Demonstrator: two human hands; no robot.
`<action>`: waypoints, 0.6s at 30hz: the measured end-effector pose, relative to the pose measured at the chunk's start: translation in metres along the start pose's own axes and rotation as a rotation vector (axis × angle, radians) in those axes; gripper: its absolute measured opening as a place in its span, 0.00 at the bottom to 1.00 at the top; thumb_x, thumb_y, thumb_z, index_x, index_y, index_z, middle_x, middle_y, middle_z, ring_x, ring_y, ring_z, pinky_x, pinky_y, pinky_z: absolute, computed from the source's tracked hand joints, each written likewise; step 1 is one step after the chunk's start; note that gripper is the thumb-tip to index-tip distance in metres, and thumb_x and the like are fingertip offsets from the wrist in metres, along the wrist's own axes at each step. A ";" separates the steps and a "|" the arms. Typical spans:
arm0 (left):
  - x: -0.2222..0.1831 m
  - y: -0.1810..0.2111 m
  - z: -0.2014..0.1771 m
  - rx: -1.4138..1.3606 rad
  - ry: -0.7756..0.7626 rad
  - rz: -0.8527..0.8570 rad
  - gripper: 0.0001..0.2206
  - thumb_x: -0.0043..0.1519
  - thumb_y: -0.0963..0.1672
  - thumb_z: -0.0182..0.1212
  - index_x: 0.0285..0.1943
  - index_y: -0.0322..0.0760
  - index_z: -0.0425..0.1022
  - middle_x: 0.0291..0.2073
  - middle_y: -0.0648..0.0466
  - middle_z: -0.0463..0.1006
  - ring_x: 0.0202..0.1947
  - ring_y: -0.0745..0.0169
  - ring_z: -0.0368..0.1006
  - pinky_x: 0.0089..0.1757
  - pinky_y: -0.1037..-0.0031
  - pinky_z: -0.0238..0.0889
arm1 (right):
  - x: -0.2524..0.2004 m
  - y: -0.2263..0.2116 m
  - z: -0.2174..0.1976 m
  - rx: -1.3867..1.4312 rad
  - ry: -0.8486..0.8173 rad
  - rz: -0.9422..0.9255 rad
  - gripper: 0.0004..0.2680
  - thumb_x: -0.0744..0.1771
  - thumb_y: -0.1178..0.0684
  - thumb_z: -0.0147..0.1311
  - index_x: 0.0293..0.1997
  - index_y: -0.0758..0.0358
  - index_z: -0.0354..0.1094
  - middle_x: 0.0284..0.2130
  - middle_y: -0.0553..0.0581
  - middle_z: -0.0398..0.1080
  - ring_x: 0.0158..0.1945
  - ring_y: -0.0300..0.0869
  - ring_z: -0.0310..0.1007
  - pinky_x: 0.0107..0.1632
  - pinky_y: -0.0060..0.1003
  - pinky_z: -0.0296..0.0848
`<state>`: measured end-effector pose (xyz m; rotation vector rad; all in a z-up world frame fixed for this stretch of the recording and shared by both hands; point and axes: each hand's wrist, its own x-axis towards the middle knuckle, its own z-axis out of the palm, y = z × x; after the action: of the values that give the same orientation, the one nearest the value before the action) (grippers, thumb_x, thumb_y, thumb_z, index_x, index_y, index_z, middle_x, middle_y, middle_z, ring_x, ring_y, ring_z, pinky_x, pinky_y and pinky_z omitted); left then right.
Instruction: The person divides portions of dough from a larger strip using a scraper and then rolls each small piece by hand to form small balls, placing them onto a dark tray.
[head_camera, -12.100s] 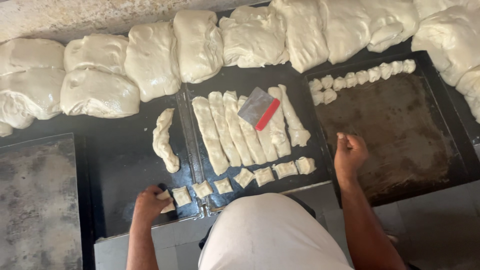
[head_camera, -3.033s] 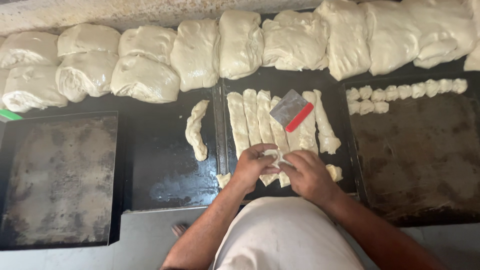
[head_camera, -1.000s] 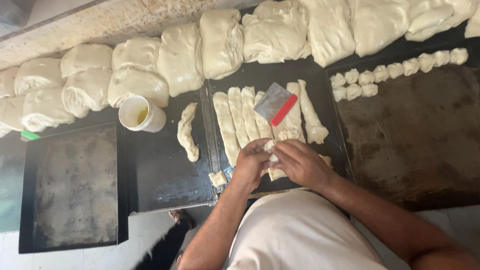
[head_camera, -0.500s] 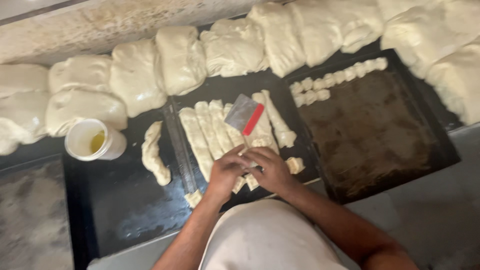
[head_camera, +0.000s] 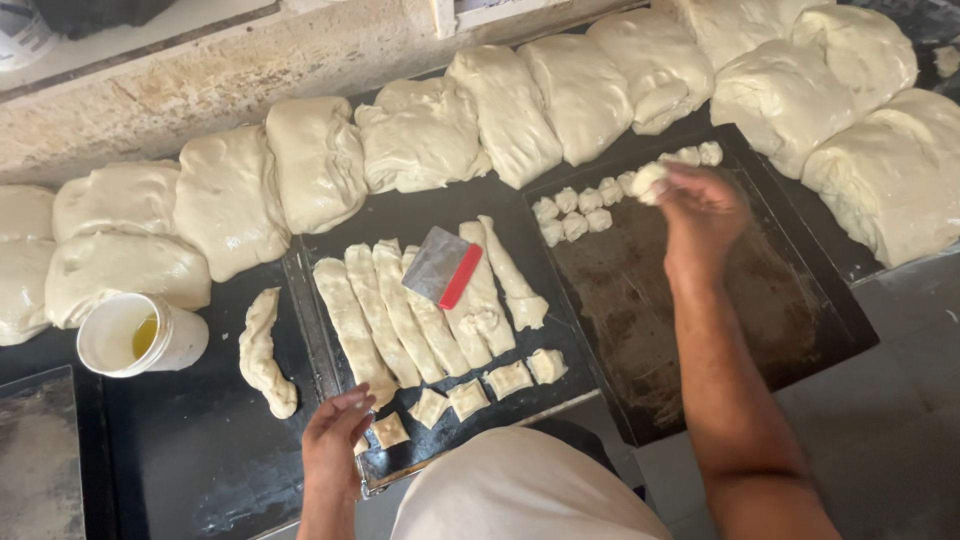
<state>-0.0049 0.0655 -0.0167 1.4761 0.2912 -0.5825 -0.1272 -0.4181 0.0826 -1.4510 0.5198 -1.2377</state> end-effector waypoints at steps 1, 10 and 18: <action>-0.004 -0.004 0.002 -0.032 0.007 0.000 0.08 0.61 0.37 0.55 0.46 0.28 0.76 0.56 0.43 0.80 0.54 0.53 0.77 0.52 0.66 0.68 | 0.013 0.016 -0.013 0.026 0.057 -0.004 0.06 0.66 0.69 0.63 0.44 0.68 0.75 0.44 0.64 0.77 0.46 0.42 0.79 0.50 0.36 0.81; -0.009 -0.038 -0.009 -0.060 0.101 -0.015 0.08 0.61 0.37 0.59 0.47 0.29 0.77 0.49 0.47 0.82 0.49 0.58 0.77 0.49 0.68 0.67 | 0.028 0.215 -0.065 -0.679 0.200 0.366 0.05 0.69 0.55 0.57 0.42 0.65 0.77 0.40 0.58 0.76 0.37 0.40 0.75 0.40 0.35 0.76; 0.036 -0.078 -0.075 1.013 0.282 0.455 0.18 0.47 0.44 0.75 0.46 0.33 0.81 0.40 0.40 0.82 0.44 0.40 0.78 0.47 0.60 0.70 | -0.042 0.166 -0.079 -0.411 0.082 0.269 0.13 0.73 0.46 0.52 0.44 0.67 0.77 0.40 0.56 0.76 0.35 0.39 0.73 0.37 0.36 0.73</action>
<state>-0.0041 0.1332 -0.1092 2.5162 -0.1731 -0.1186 -0.1612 -0.4668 -0.0963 -1.6073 1.0370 -1.0147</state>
